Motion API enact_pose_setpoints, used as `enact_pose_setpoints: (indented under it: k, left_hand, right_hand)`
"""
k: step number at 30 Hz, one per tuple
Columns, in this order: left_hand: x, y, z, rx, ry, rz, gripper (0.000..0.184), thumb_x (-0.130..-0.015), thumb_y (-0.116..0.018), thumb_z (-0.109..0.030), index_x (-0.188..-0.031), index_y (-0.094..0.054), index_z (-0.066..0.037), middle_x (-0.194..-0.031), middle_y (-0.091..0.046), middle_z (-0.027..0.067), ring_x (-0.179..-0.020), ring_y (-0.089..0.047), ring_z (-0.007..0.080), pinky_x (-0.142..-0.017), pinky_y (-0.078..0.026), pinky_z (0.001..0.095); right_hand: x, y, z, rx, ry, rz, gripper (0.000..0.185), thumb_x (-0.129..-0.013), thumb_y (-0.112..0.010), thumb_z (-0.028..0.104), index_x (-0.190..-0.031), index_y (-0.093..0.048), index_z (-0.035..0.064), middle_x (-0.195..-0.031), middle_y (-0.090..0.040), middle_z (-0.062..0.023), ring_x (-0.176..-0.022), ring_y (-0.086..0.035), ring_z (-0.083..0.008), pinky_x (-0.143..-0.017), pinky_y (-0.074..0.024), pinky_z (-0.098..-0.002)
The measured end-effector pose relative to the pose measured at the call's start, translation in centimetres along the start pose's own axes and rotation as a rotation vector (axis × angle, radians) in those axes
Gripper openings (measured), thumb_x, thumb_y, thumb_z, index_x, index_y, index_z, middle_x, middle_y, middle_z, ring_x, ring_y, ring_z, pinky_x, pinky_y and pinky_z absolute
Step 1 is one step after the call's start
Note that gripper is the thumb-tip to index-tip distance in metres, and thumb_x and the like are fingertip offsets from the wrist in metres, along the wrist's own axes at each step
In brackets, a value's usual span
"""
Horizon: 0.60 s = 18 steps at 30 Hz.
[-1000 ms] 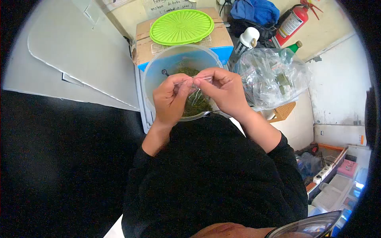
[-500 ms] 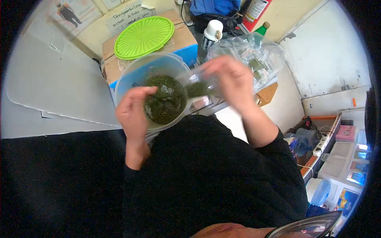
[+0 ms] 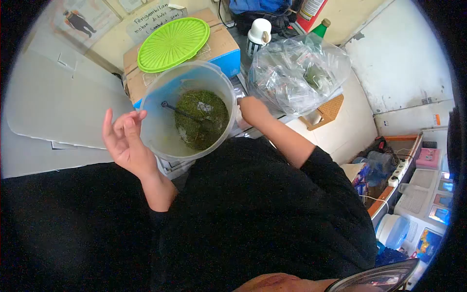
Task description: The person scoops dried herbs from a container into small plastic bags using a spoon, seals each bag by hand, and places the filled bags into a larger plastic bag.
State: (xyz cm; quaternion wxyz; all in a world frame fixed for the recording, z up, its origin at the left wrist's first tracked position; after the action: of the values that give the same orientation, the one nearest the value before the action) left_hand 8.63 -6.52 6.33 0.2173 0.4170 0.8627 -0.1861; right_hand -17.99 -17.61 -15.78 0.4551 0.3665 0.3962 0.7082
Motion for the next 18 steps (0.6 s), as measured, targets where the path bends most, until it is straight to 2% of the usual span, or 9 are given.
enact_pose_setpoints:
  k: [3, 4, 7, 8, 11, 13, 15, 16, 18]
  left_hand:
    - [0.3, 0.4, -0.3, 0.025, 0.029, 0.020, 0.036, -0.094, -0.051, -0.005, -0.128, -0.042, 0.003, -0.091, -0.061, 0.0133, -0.081, -0.063, 0.0228, -0.080, -0.054, 0.0382]
    - [0.4, 0.5, -0.3, 0.030, 0.030, 0.019, 0.035, -0.094, -0.051, -0.005, -0.127, -0.042, 0.003, -0.091, -0.061, 0.0132, -0.081, -0.063, 0.0231, -0.080, -0.054, 0.0384]
    - [0.6, 0.2, -0.2, 0.075, 0.026, 0.024, 0.029, -0.094, -0.050, -0.005, -0.122, -0.045, 0.004, -0.091, -0.061, 0.0129, -0.080, -0.064, 0.0231, -0.079, -0.054, 0.0372]
    - [0.7, 0.1, -0.1, 0.095, 0.022, 0.027, 0.027, -0.094, -0.050, -0.005, -0.119, -0.047, 0.004, -0.091, -0.061, 0.0128, -0.080, -0.064, 0.0229, -0.079, -0.054, 0.0365]
    - [1.6, -1.3, 1.1, 0.109, 0.086, 0.190, 0.018, -0.095, -0.049, -0.005, -0.110, -0.052, 0.004, -0.090, -0.061, 0.0127, -0.080, -0.064, 0.0226, -0.077, -0.054, 0.0341]
    - [2.3, -3.6, 1.6, 0.003, 0.106, 0.380, 0.011, -0.093, -0.053, -0.005, -0.099, -0.058, 0.003, -0.089, -0.062, 0.0108, -0.079, -0.063, 0.0179, -0.074, -0.052, 0.0288]
    - [3.3, -6.2, 1.9, -0.146, 0.066, 0.599, 0.011, -0.091, -0.056, -0.006, -0.095, -0.060, 0.003, -0.090, -0.062, 0.0101, -0.078, -0.062, 0.0154, -0.071, -0.051, 0.0266]
    - [3.8, -7.0, 1.9, -0.106, 0.130, 0.606, 0.010, -0.090, -0.057, -0.006, -0.093, -0.061, 0.003, -0.088, -0.063, 0.0093, -0.076, -0.062, 0.0143, -0.069, -0.050, 0.0263]
    - [4.7, -8.6, 1.6, -0.025, 0.258, 0.614, 0.010, -0.088, -0.060, -0.007, -0.088, -0.063, 0.003, -0.085, -0.064, 0.0076, -0.072, -0.061, 0.0123, -0.064, -0.048, 0.0255]
  right_hand:
    - [0.2, -3.7, -3.0, 0.068, -0.111, -0.022, 0.016, -0.080, -0.050, 0.007, -0.085, -0.065, 0.0026, -0.087, -0.066, -0.0209, -0.083, -0.065, -0.0375, -0.074, -0.0522, -0.0467]
    - [-0.5, -5.7, -5.0, 0.032, -0.116, -0.087, 0.013, -0.080, -0.055, 0.010, -0.083, -0.065, 0.0025, -0.086, -0.066, -0.0196, -0.081, -0.066, -0.0359, -0.072, -0.0524, -0.0457]
    - [-1.1, -5.0, -5.2, -0.153, -0.039, -0.146, 0.012, -0.078, -0.059, 0.011, -0.084, -0.065, 0.0034, -0.085, -0.066, -0.0194, -0.079, -0.066, -0.0356, -0.070, -0.0523, -0.0449]
    - [-0.9, -3.5, -5.3, -0.321, -0.010, -0.240, 0.011, -0.079, -0.063, 0.012, -0.085, -0.066, 0.0030, -0.079, -0.066, -0.0167, -0.074, -0.067, -0.0291, -0.069, -0.0523, -0.0386]
    - [0.5, 5.2, -3.3, -0.737, -0.134, -0.503, 0.011, -0.084, -0.063, 0.012, -0.087, -0.065, 0.0021, -0.075, -0.066, -0.0091, -0.069, -0.064, -0.0168, -0.066, -0.0497, -0.0304]
    - [1.9, 11.0, 0.1, -1.096, -0.012, -0.550, 0.009, -0.086, -0.065, 0.012, -0.088, -0.065, 0.0035, -0.075, -0.064, -0.0001, -0.067, -0.055, -0.0058, -0.062, -0.0439, -0.0217]
    - [3.7, 14.8, 4.4, -1.217, 0.094, -0.471, 0.007, -0.085, -0.066, 0.010, -0.088, -0.065, 0.0044, -0.077, -0.063, 0.0024, -0.065, -0.051, -0.0037, -0.059, -0.0405, -0.0192]
    - [4.4, 15.4, 6.2, -1.276, 0.153, -0.427, 0.006, -0.085, -0.066, 0.009, -0.088, -0.065, 0.0049, -0.078, -0.063, 0.0036, -0.063, -0.049, -0.0027, -0.058, -0.0388, -0.0179]
    - [4.9, 14.7, 8.3, -1.154, 0.188, -0.326, 0.008, -0.084, -0.068, 0.010, -0.090, -0.065, 0.0048, -0.078, -0.062, 0.0040, -0.060, -0.045, -0.0023, -0.056, -0.0365, -0.0169]
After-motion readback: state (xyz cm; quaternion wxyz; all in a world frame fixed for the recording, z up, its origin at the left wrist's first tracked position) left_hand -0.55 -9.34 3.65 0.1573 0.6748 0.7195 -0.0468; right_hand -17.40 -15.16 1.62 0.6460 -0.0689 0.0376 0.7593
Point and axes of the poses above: each hand's wrist, its own x-axis away from the middle knuckle, its own y-axis out of the back of the hand, z = x × y, the point moved 9 cm from there along -x, towards the middle knuckle
